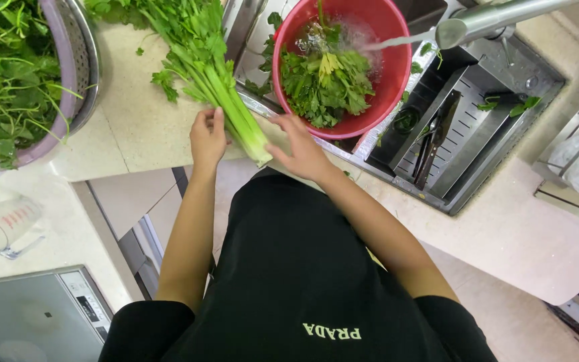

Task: Washing celery in a bucket and trimming it with a knife in the kitchen sink.

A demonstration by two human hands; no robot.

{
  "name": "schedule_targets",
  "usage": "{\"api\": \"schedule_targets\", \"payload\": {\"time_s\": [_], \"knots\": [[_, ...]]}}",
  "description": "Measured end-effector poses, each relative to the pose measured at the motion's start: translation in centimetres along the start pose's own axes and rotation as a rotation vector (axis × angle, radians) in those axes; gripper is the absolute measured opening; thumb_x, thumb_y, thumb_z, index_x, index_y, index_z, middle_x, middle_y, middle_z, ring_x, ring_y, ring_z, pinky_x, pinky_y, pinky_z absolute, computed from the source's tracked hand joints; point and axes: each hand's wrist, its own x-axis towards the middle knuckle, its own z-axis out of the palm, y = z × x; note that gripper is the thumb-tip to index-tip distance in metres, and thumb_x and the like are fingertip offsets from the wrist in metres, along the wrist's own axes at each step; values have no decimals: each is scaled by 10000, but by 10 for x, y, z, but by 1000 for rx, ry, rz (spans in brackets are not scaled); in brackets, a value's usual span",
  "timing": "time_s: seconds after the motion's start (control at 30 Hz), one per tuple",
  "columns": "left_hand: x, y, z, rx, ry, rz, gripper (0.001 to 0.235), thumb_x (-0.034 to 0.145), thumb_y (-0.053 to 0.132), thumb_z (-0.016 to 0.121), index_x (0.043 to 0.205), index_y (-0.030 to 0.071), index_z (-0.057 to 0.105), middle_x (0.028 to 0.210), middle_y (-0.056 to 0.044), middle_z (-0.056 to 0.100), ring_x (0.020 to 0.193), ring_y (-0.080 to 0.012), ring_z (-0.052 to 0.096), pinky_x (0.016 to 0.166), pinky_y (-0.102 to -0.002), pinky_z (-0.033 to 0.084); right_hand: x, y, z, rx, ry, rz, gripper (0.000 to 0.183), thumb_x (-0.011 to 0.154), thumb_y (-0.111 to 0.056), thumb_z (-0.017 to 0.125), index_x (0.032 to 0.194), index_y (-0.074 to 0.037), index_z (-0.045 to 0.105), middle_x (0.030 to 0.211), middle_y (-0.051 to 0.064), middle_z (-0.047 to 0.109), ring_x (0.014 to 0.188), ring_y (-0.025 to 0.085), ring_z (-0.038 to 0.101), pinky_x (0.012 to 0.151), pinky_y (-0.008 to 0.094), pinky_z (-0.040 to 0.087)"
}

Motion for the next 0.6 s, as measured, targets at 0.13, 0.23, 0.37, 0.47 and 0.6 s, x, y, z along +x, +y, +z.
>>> {"api": "schedule_targets", "payload": {"time_s": [0.13, 0.23, 0.37, 0.47, 0.6], "knots": [[21, -52, 9, 195, 95, 315, 325, 1042, 337, 642, 1057, 13, 660, 884, -137, 746, 799, -260, 741, 747, -388, 573, 40, 19, 58, 17, -47, 18, 785, 863, -395, 809, 1404, 59, 466, 1337, 259, 511, 1272, 405, 510, 1075, 467, 420], [-1, -16, 6, 296, 85, 219, 284, 971, 297, 701, 998, 17, 663, 819, -145, 738, 753, -288, 728, 710, -414, 563, 43, 45, 74, 20, -78, 146, 790, 862, -445, 823, 1390, 33, 482, 1329, 256, 523, 1250, 399, 547, 1064, 451, 451], [-24, 12, 3, 358, 26, 346, 251, 887, 170, 698, 1045, -8, 616, 868, -171, 722, 762, -322, 722, 700, -431, 552, 32, 50, 67, 128, -120, 133, 704, 916, -405, 791, 1403, -7, 474, 1337, 224, 563, 1255, 346, 597, 1075, 431, 486], [-42, 26, -1, 248, 47, 404, 274, 898, 123, 666, 1115, -21, 579, 944, -192, 705, 803, -328, 721, 721, -424, 557, 28, 27, 57, 385, -190, 179, 654, 951, -342, 736, 1415, -15, 411, 1317, 192, 584, 1233, 277, 611, 1037, 405, 507], [-61, 55, -12, 194, 116, 627, 272, 955, 80, 641, 1182, -25, 533, 1019, -210, 655, 869, -361, 679, 766, -427, 545, 24, 1, 57, 705, -153, 239, 526, 1026, -235, 616, 1423, -31, 338, 1312, 142, 576, 1223, 186, 590, 1017, 345, 509]]}}
